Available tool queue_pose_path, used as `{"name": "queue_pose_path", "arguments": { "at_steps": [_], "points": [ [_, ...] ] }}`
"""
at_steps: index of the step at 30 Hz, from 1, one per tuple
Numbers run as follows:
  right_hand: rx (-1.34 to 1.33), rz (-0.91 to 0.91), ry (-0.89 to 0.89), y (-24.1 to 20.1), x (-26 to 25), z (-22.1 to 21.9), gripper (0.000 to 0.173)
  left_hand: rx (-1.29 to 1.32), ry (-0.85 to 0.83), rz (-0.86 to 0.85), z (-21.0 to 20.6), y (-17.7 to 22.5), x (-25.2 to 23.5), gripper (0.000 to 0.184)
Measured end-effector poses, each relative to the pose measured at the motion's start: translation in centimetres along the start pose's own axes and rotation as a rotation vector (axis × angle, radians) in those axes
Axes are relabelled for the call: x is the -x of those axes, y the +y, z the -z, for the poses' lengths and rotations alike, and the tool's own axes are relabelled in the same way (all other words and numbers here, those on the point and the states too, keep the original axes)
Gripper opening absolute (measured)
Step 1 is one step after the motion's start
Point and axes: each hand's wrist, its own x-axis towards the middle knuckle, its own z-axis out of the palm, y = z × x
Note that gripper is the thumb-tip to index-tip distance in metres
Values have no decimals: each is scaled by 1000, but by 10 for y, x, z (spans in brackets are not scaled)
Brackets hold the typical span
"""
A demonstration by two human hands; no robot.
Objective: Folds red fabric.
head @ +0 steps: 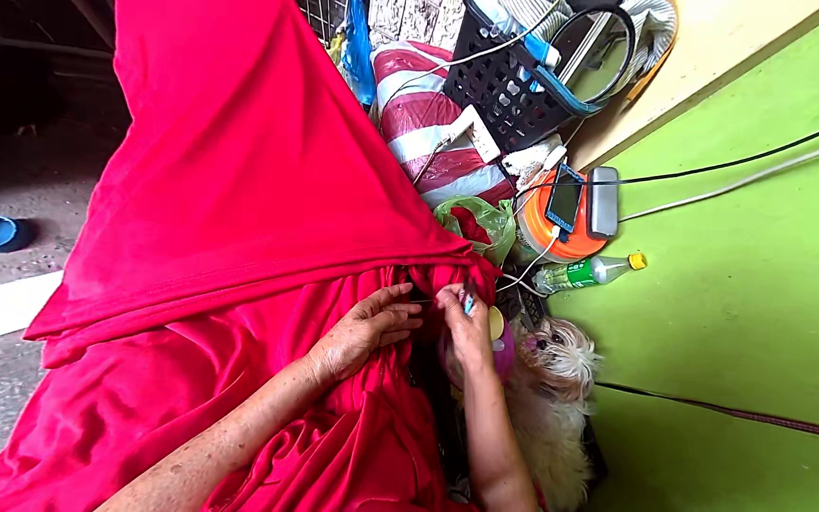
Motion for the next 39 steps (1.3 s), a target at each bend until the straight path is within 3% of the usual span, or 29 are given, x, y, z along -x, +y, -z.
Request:
{"name": "queue_pose_path", "arguments": {
  "at_steps": [7,10,15,20,22,31,34,39],
  "points": [
    [96,-17,264,-27,-83,53,19,75,20,11,1,1,-1,35],
    [158,-8,375,-11,-131,53,18,81,18,16,1,1,-1,32],
    [284,58,370,31,-162,35,14,109,24,32,3,2,-2,30],
    [638,-167,82,31,-167,32,32,126,3,36,7,1,-3,31],
    [621,-163,52,28,-166,41,29,142,-1,48,7,0,-4,31],
    [569,7,282,10,-147,60,24,114,10,44,7,0,-3,33],
    [528,36,304,12,-131,69,34,87,23,17,6,-4,-3,33],
    [316,-93,454,11,-106,115,49,84,37,-18,7,-7,-4,34]
  ]
}}
